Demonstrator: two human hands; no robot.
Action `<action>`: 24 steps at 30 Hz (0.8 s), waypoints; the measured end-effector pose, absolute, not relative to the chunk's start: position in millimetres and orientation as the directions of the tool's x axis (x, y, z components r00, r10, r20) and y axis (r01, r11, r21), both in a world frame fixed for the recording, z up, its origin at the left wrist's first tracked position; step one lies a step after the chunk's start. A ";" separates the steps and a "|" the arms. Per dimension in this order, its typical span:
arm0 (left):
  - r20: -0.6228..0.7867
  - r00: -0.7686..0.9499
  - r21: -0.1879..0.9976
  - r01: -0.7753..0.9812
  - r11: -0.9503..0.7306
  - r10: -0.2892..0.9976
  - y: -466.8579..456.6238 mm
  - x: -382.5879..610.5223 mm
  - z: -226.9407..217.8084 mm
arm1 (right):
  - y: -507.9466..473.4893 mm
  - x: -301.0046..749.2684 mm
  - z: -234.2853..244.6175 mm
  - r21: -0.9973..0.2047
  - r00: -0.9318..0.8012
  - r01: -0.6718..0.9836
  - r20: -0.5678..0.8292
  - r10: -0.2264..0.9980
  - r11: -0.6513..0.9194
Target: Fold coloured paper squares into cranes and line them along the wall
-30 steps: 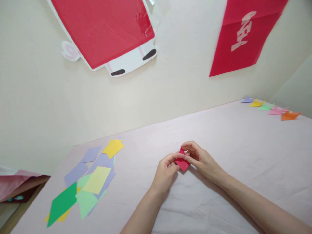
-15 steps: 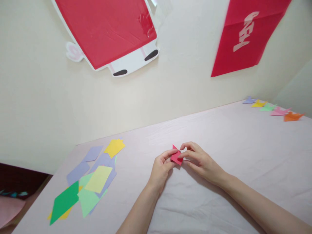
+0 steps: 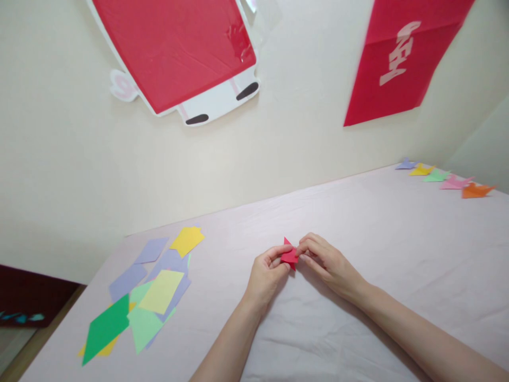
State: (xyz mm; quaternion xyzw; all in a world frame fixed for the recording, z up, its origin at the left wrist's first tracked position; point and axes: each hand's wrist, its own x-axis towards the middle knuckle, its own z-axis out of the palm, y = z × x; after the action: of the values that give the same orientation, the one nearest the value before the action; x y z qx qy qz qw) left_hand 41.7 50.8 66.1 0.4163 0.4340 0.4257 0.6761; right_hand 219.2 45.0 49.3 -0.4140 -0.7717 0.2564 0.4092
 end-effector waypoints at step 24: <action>-0.085 0.080 0.985 -0.140 0.096 0.993 47.5 52.9 44.3 | 47.1 218.2 44.1 -0.903 -0.253 0.267 0.273 0.928 0.338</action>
State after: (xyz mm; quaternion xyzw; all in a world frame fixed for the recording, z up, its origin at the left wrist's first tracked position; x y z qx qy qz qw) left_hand 52.9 47.5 44.3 0.4575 0.4659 0.4928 0.5751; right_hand 218.2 47.1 44.1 -0.4308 -0.6934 0.3815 0.4337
